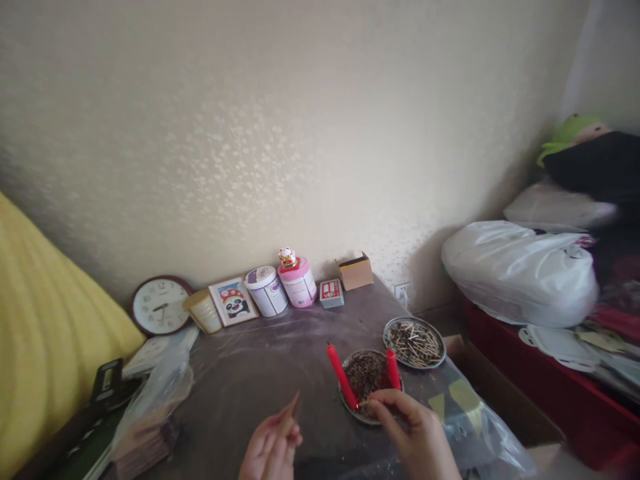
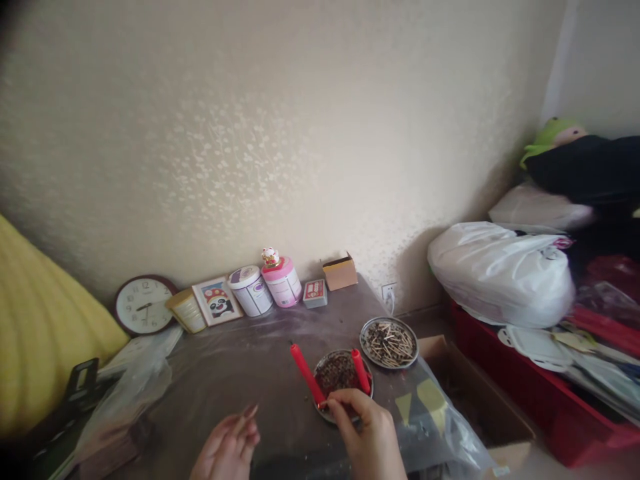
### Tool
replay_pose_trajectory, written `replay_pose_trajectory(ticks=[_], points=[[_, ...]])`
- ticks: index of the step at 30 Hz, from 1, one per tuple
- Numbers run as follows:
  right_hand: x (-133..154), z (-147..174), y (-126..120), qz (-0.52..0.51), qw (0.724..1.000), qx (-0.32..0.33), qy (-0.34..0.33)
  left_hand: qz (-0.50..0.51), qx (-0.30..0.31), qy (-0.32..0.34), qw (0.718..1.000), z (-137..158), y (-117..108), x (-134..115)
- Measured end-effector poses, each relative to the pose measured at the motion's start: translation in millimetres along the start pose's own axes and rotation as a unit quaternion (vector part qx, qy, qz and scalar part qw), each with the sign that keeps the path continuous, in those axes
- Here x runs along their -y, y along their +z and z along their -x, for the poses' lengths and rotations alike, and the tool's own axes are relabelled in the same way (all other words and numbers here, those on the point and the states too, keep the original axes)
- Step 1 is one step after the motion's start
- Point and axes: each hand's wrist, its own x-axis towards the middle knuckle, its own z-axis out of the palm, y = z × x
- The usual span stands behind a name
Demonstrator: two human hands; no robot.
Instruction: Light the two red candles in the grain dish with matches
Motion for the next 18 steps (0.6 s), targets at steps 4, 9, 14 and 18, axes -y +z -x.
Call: replay_pose_trajectory(ticks=[4, 9, 14, 18], points=[[-3.5, -2.7, -1.6, -0.043, 0.998, 0.007, 0.042, 0.033, -0.07, -0.03, 0.997, -21.9, -17.8, -10.1], [-1.4, -6.2, -7.6, -0.046, 0.998, 0.02, 0.024, 0.051, -0.096, -0.031, 0.994, -24.6, -28.3, -11.4], [5.9, -7.6, -13.8, -0.07, 0.997, 0.041, 0.007, 0.079, -0.118, -0.06, 0.988, -26.5, -31.3, -11.4], [12.4, -7.1, -16.4, -0.061, 0.997, 0.056, 0.007, 0.088, -0.124, -0.056, 0.987, -29.0, -32.5, -9.0]])
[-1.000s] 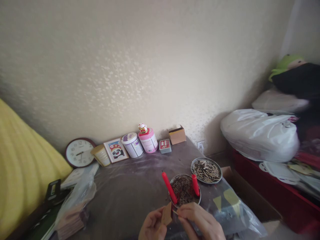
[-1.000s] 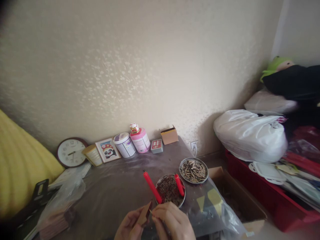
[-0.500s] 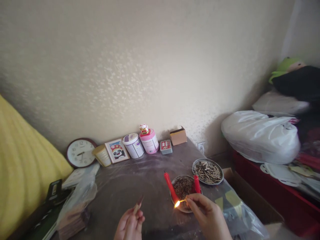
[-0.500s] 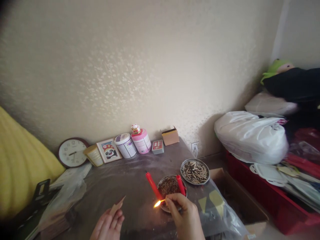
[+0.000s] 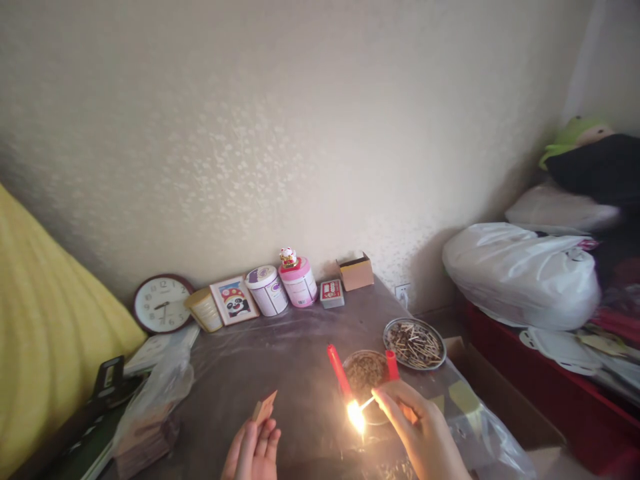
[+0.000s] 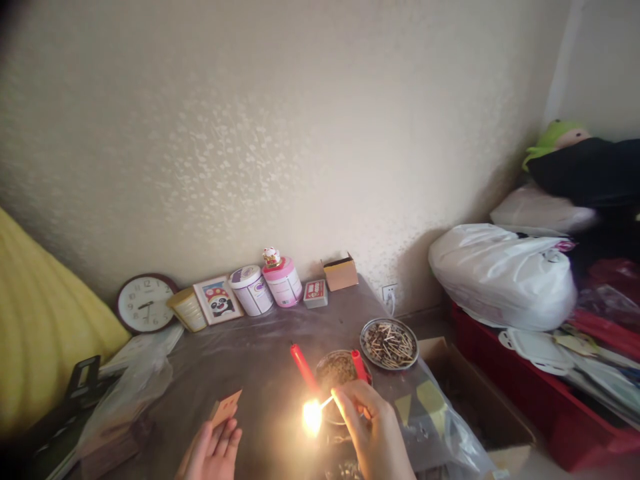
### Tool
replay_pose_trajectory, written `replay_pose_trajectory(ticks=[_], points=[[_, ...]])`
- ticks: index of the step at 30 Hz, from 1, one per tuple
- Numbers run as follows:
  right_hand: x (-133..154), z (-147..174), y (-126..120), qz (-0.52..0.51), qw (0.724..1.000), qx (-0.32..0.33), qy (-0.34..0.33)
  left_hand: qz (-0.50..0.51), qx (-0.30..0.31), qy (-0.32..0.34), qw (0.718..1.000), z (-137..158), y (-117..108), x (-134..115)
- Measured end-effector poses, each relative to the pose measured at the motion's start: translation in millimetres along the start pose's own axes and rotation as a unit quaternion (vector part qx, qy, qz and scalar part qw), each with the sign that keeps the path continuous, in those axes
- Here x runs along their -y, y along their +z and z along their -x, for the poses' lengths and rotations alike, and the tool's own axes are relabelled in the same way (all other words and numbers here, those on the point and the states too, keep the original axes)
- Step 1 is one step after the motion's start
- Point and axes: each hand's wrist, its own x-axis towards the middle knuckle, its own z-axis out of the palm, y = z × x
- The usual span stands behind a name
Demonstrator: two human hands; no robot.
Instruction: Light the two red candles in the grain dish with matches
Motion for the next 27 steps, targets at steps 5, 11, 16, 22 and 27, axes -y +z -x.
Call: replay_pose_trajectory(ticks=[5, 11, 16, 22, 27], points=[[6.1, 1.3, 0.7, 0.005, 1.0, -0.003, 0.026, 0.002, 0.005, 0.019, 1.0, -6.1, -5.4, 2.3], [0.3, 1.4, 4.0, 0.008, 0.999, -0.013, 0.04, 0.006, -0.001, 0.0, 1.0, -4.7, -2.5, 2.3], [3.1, -1.2, 3.9, -0.022, 0.998, -0.014, 0.057, -0.01, 0.005, -0.016, 1.0, -9.1, -5.6, 2.6], [3.4, -2.4, 2.3, -0.015, 0.998, -0.018, 0.054, -0.021, 0.023, -0.026, 0.999, -20.2, -17.2, 3.5], [0.4, -2.5, 1.8, -0.006, 0.998, -0.019, 0.057, -0.028, 0.034, -0.023, 0.999, -19.8, -19.5, 3.0]])
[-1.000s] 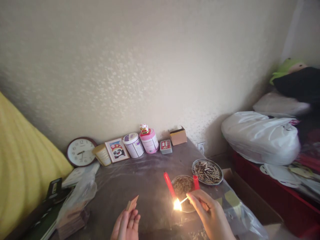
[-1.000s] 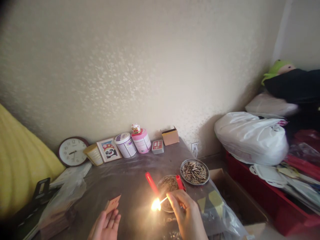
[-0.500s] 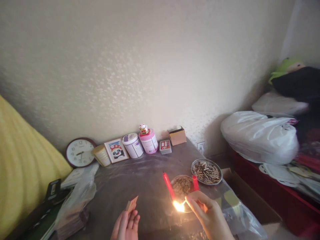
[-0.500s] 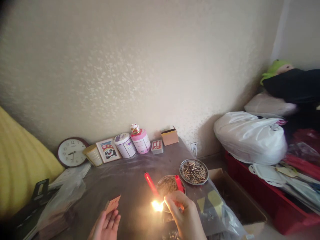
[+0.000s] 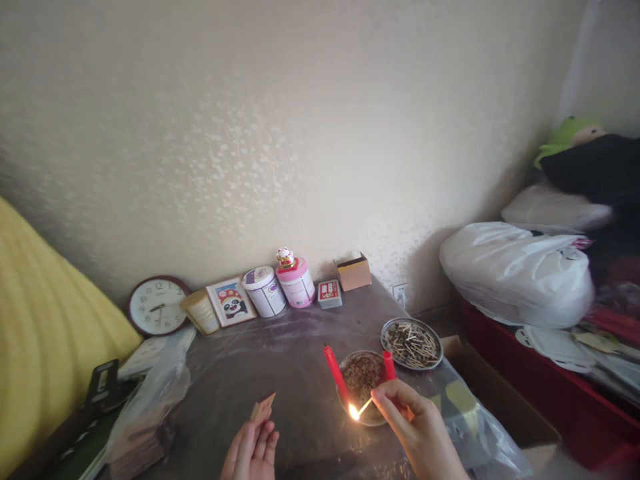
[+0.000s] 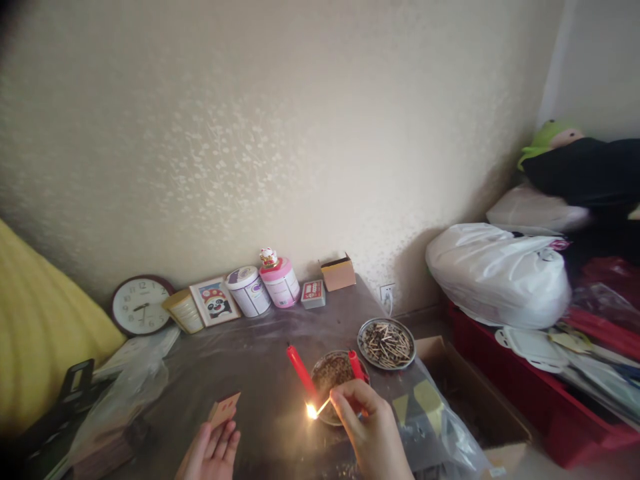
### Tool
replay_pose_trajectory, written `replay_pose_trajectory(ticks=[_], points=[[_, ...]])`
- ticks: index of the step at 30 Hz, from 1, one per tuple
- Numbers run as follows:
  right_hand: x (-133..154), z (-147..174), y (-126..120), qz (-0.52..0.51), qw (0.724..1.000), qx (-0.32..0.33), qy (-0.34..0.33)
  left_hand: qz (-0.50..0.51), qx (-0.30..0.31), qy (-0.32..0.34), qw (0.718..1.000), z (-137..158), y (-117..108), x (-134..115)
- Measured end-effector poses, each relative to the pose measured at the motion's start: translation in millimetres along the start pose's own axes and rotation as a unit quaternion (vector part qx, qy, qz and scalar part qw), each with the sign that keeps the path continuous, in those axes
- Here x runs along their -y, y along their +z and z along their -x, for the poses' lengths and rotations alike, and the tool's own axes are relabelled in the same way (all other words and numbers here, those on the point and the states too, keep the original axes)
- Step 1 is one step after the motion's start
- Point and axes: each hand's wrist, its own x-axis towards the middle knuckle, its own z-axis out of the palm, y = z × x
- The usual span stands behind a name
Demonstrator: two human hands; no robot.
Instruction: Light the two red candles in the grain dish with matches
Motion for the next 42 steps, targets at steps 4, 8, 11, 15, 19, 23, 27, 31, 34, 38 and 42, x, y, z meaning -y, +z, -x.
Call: replay_pose_trajectory(ticks=[4, 8, 11, 15, 19, 23, 27, 31, 34, 38, 42], points=[[-2.2, 0.9, -0.9, 0.003, 1.0, -0.007, -0.012, 0.006, -0.006, -0.013, 1.0, 0.4, 0.2, 0.9], [-5.1, 0.3, -0.8, -0.007, 1.0, -0.005, -0.026, 0.012, -0.008, -0.014, 1.0, 1.8, 5.3, 1.6], [-6.2, -1.2, -0.2, -0.014, 0.999, -0.005, -0.029, 0.024, -0.016, -0.012, 1.0, 5.5, 10.6, 0.8], [-6.3, -2.1, 0.3, -0.014, 1.0, -0.001, -0.028, 0.02, -0.015, -0.019, 1.0, 8.7, 12.2, -0.8], [-6.0, -2.2, 0.7, -0.019, 0.999, 0.0, -0.026, 0.016, -0.008, -0.009, 1.0, 7.4, 10.0, -0.8], [-7.4, -2.6, 0.9, -0.012, 1.0, -0.002, -0.028, 0.001, -0.002, -0.01, 1.0, 3.7, 8.4, -0.2], [-9.4, -2.7, 1.0, -0.014, 0.999, 0.001, -0.031, 0.001, -0.002, -0.008, 1.0, 2.3, 7.9, 0.8], [-9.2, -1.7, 1.7, -0.01, 1.0, 0.003, -0.026, 0.017, -0.01, 0.0, 1.0, 5.4, 8.4, 1.8], [-7.9, -1.4, 1.7, -0.002, 1.0, 0.002, -0.027, 0.019, -0.02, -0.008, 1.0, 8.1, 9.5, 1.5], [-6.0, -2.2, 0.8, 0.009, 1.0, 0.001, -0.028, 0.018, -0.017, -0.005, 1.0, 8.2, 11.5, 0.5], [-4.6, -2.2, 0.0, 0.018, 0.999, 0.0, -0.031, -0.005, -0.022, -0.011, 1.0, 4.3, 10.5, 0.4]])
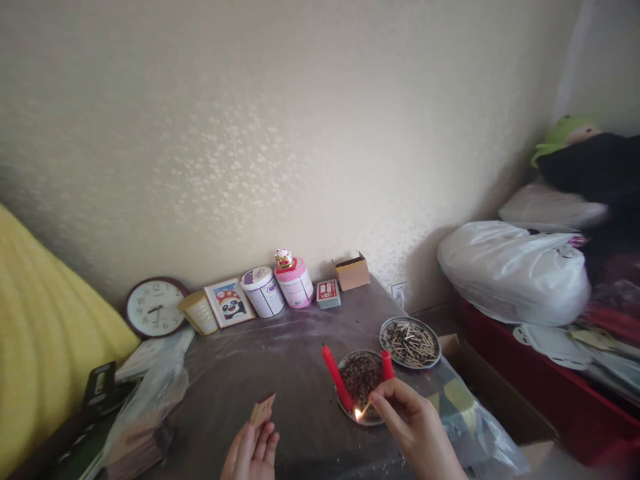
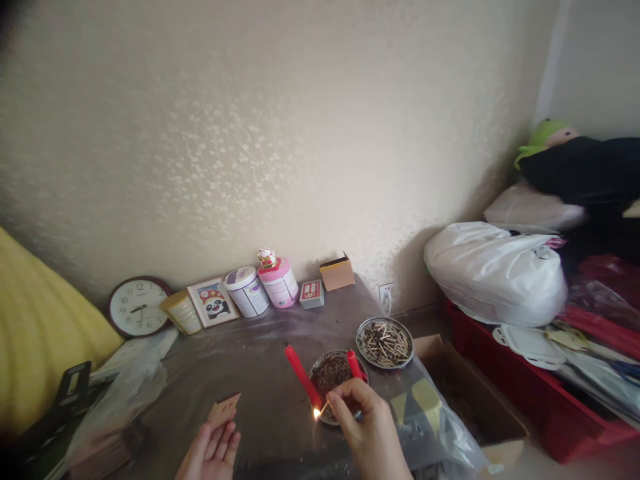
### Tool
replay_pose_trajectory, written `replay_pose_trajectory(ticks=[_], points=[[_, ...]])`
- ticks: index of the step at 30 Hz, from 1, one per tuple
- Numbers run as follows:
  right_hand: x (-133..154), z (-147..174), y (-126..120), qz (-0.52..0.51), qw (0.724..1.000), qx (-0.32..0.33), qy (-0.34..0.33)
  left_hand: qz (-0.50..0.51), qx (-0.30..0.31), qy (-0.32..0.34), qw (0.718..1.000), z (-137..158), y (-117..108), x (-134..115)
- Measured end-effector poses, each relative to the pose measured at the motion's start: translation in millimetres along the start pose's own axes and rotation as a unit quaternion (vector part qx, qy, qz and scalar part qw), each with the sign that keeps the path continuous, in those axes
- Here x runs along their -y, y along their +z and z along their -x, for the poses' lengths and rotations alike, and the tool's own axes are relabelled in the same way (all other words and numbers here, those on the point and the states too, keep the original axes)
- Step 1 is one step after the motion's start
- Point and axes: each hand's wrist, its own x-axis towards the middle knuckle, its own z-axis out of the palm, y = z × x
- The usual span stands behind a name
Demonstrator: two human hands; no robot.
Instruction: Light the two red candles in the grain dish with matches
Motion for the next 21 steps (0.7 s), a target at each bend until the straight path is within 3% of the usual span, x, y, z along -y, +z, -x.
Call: replay_pose_trajectory(ticks=[11, 18, 21], points=[[3.0, 0.6, -1.2, 0.018, 1.0, -0.013, -0.003, 0.018, -0.036, -0.01, 0.999, 12.4, 13.3, -0.9], [1.2, 0.5, -1.8, 0.015, 1.0, -0.01, 0.0, 0.011, 0.015, 0.003, 1.0, -0.7, -2.5, 1.8], [1.1, 0.1, -2.1, 0.017, 1.0, -0.009, 0.001, 0.025, 0.011, 0.003, 1.0, -1.2, -2.9, 1.9]])
